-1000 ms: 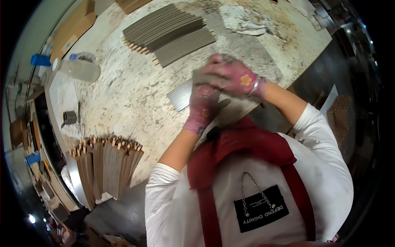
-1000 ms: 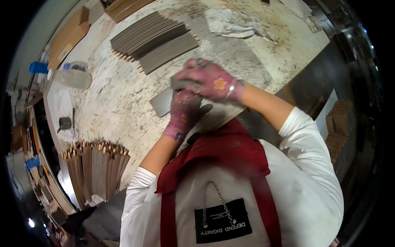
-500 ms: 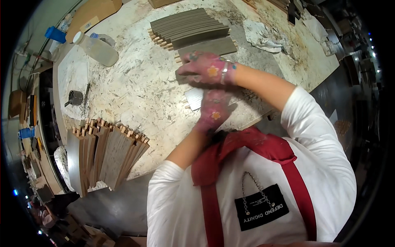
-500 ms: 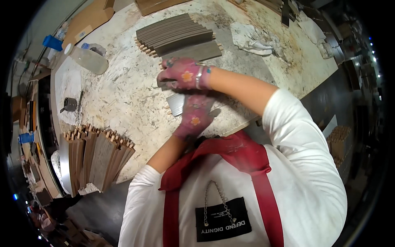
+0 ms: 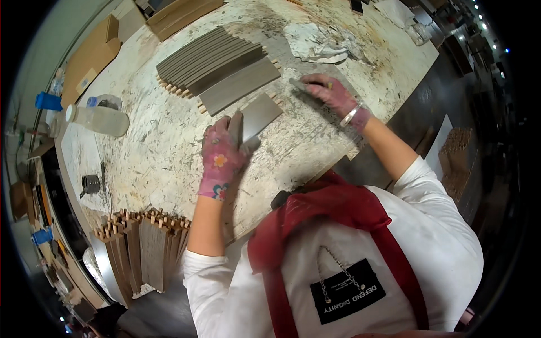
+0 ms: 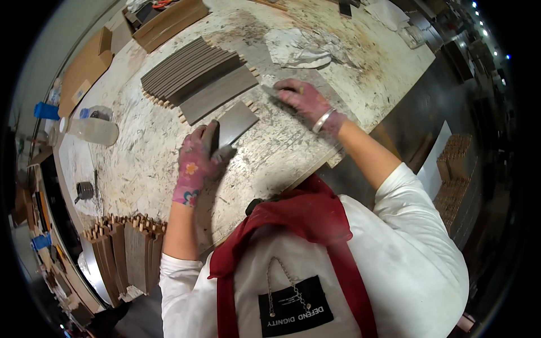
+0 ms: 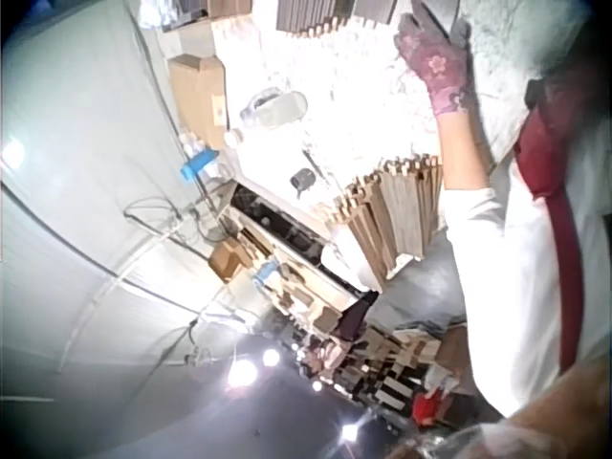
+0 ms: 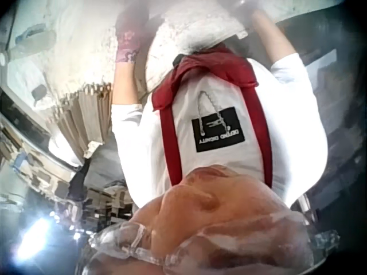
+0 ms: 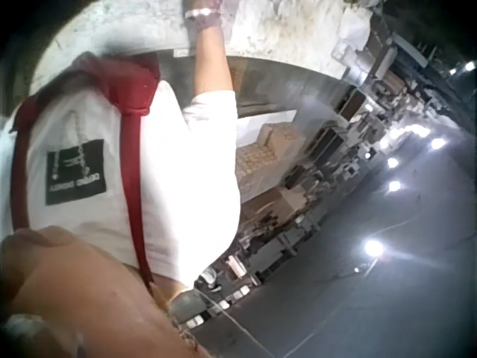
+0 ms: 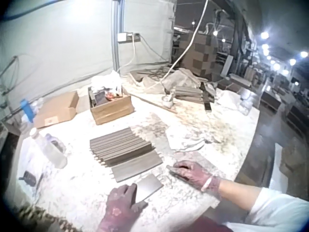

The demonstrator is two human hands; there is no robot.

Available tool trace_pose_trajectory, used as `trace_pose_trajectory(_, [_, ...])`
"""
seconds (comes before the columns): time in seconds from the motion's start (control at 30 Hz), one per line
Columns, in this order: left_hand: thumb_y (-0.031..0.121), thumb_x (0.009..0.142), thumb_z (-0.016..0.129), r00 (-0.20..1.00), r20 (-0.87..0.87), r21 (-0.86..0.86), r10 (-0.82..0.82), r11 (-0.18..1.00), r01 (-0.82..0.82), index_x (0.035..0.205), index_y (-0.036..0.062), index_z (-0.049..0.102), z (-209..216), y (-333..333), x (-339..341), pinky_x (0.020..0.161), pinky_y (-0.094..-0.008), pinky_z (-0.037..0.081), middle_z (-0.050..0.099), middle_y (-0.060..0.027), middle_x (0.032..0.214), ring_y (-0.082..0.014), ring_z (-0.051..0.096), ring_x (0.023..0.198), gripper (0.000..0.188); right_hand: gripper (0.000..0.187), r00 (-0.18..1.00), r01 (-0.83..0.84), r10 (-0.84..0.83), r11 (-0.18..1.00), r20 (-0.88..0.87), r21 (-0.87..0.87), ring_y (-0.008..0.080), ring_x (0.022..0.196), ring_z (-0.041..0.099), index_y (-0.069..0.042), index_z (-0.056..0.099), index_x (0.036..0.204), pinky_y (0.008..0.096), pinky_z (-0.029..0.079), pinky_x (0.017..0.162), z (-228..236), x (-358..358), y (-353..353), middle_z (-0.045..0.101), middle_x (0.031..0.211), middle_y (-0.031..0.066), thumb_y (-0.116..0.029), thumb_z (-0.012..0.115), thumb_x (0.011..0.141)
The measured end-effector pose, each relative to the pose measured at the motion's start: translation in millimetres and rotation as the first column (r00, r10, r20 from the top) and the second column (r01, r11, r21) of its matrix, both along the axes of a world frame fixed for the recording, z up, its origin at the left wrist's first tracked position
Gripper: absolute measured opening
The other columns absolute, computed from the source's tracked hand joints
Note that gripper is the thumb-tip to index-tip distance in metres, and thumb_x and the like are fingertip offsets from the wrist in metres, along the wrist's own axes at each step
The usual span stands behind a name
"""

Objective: The person sands the sides and edges of several wooden slats by hand using a piece of sandpaper, wiping dust from the slats with a white cloth, and stacking them on a table.

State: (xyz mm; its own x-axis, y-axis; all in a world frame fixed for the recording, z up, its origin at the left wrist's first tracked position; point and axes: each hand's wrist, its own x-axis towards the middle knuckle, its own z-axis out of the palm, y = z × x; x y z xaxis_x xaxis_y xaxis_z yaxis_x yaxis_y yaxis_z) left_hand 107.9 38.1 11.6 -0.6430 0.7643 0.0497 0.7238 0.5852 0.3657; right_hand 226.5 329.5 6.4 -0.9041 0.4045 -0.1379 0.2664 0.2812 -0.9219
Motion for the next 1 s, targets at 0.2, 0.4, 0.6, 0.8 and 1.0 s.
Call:
trace_pose_trajectory(0.2, [0.02, 0.074, 0.081, 0.991, -0.103, 0.126, 0.09, 0.989, -0.076, 0.138, 0.0195, 0.057, -27.6, -0.4, 22.7, 0.103, -0.048, 0.041, 0.054, -0.0144, 0.13, -0.0353, 0.051, 0.119, 0.068, 0.041, 0.996, -0.029, 0.052, 0.95, -0.067, 0.312, 0.0302, 0.094, 0.066, -0.006, 0.063, 0.122, 0.0381, 0.053, 0.087, -17.0, -33.4, -49.4, 0.064, 0.114, 0.0169, -0.033, 0.066, 0.091])
trace_pose_trajectory(0.4, [0.02, 0.076, 0.08, 0.991, -0.091, 0.116, 0.101, 0.989, -0.09, 0.138, 0.0197, 0.057, -28.4, -1.5, 23.1, 0.102, -0.0485, 0.042, 0.054, -0.0141, 0.131, -0.035, 0.051, 0.12, 0.066, 0.035, 0.985, -0.172, 0.164, 0.871, 0.059, 0.46, 0.0357, 0.096, 0.064, -0.009, 0.064, 0.12, 0.0422, 0.053, 0.088, -11.1, 4.6, -66.8, 0.063, 0.111, 0.02, -0.028, 0.066, 0.09])
trace_pose_trajectory(0.6, [0.017, 0.083, 0.068, 0.977, -0.203, 0.163, -0.068, 0.981, 0.102, 0.134, 0.0122, 0.06, -37.2, -3.6, 52.5, 0.113, -0.0532, 0.031, 0.051, -0.0162, 0.14, -0.0371, 0.044, 0.131, 0.052, 0.038, 0.952, -0.298, 0.247, 0.879, 0.181, 0.372, 0.0329, 0.098, 0.064, -0.008, 0.065, 0.121, 0.0397, 0.051, 0.092, 30.6, 38.1, -39.8, 0.067, 0.105, 0.0161, -0.031, 0.064, 0.091])
trace_pose_trajectory(0.8, [0.02, 0.087, 0.063, 0.991, -0.07, 0.194, -0.111, 0.973, 0.122, 0.124, 0.0096, 0.063, -73.4, -6.3, 95.0, 0.108, -0.0542, 0.035, 0.056, -0.015, 0.134, -0.0354, 0.05, 0.125, 0.038, 0.036, 0.833, -0.53, 0.552, 0.772, 0.044, 0.351, 0.0336, 0.1, 0.065, -0.014, 0.067, 0.118, 0.0389, 0.051, 0.09, 16.1, -58.3, -137.5, 0.064, 0.109, 0.0148, -0.04, 0.057, 0.095])
trace_pose_trajectory(1.0, [0.02, 0.086, 0.065, 1.0, -0.003, 0.267, -0.014, 0.964, 0.014, 0.114, 0.0081, 0.066, -70.7, 0.8, 98.0, 0.104, -0.0541, 0.039, 0.058, -0.0156, 0.126, -0.0375, 0.051, 0.121, 0.031, 0.024, 0.76, -0.616, 0.622, 0.597, 0.189, 0.513, 0.0378, 0.089, 0.066, -0.013, 0.068, 0.099, 0.0472, 0.054, 0.077, -10.0, -93.4, -176.0, 0.065, 0.097, 0.0179, -0.032, 0.065, 0.084])
